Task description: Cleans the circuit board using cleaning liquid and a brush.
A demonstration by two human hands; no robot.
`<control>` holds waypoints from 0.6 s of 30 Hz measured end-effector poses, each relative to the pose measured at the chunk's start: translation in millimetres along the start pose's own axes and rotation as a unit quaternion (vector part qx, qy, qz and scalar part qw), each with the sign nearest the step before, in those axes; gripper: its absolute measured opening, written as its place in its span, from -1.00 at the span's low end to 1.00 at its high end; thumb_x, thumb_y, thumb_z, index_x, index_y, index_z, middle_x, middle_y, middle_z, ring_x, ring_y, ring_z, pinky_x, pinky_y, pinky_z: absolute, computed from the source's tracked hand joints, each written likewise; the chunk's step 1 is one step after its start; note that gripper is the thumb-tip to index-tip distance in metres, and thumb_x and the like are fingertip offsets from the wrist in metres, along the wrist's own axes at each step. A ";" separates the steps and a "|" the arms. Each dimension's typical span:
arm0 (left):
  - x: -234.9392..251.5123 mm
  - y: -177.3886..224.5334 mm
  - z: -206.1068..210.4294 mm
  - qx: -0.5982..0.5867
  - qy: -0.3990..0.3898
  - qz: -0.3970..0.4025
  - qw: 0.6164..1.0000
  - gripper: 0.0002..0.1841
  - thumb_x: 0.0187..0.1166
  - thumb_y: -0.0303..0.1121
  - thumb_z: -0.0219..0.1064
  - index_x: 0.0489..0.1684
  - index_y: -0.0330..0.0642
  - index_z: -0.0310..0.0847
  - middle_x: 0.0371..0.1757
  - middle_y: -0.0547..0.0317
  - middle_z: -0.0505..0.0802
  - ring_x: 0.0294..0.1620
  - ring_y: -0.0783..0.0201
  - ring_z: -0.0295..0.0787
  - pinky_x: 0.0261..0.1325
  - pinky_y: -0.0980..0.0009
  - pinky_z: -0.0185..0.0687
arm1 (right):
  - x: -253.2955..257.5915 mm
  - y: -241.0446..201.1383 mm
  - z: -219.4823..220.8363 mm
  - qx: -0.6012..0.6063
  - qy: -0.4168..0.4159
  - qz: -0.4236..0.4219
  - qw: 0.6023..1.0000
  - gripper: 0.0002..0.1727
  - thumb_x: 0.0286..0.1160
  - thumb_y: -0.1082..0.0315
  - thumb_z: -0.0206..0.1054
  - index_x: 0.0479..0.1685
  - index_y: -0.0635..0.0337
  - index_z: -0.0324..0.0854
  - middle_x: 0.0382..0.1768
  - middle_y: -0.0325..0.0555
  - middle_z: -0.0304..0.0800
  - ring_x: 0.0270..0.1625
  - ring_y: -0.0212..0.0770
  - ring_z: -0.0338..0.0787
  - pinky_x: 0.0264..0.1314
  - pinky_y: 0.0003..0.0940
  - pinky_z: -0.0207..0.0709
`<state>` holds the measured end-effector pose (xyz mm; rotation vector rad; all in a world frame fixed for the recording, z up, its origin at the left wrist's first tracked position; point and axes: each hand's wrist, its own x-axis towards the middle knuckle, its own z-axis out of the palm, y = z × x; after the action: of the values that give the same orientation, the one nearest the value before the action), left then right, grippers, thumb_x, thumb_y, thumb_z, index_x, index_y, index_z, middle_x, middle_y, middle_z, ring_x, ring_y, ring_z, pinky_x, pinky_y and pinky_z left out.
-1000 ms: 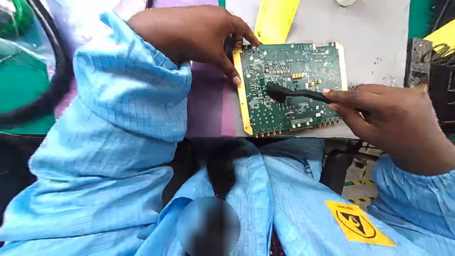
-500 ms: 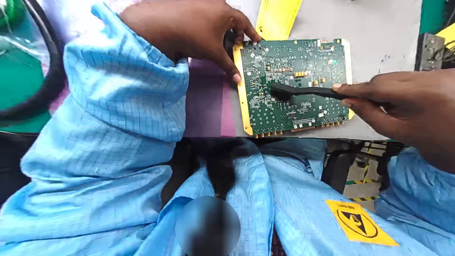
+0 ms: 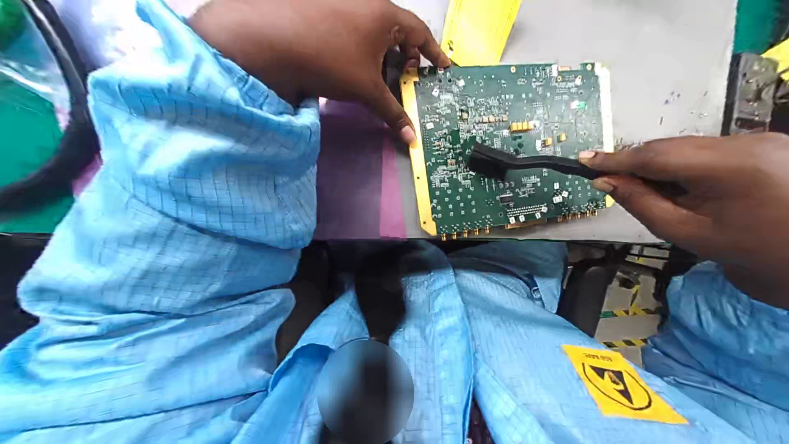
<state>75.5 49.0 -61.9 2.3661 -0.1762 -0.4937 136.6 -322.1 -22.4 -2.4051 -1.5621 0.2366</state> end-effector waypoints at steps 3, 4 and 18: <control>-1.1 -0.2 0.5 -0.006 0.003 0.002 1.000 -0.21 0.11 -0.34 0.74 0.52 0.02 0.57 0.22 0.12 0.74 0.16 0.28 0.67 0.26 0.20 0.56 | -1.6 2.0 -0.3 0.005 -0.002 0.005 1.000 -0.63 0.75 0.11 0.16 0.31 -0.08 0.78 -0.26 -0.06 0.86 -0.43 -0.19 0.71 -0.40 -0.08 0.52; -0.9 0.7 0.7 -0.003 0.003 0.002 1.000 -0.20 0.10 -0.33 0.75 0.52 0.02 0.57 0.24 0.12 0.74 0.19 0.26 0.66 0.28 0.19 0.55 | 2.8 -3.3 2.6 0.004 0.004 0.007 1.000 -0.64 0.74 0.14 0.17 0.30 -0.03 0.78 -0.25 -0.06 0.87 -0.42 -0.17 0.72 -0.39 -0.07 0.53; 0.2 -0.9 0.2 0.016 0.003 0.004 1.000 -0.18 0.11 -0.25 0.75 0.55 0.04 0.54 0.29 0.14 0.74 0.28 0.21 0.64 0.34 0.09 0.51 | 4.2 -1.5 -4.7 0.018 -0.016 0.006 1.000 -0.65 0.73 0.11 0.17 0.27 -0.08 0.79 -0.28 -0.17 0.86 -0.43 -0.33 0.71 -0.41 -0.23 0.56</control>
<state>75.7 49.5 -62.7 2.3968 -0.1914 -0.4842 138.3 -318.4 -17.5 -2.3952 -1.5454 0.3050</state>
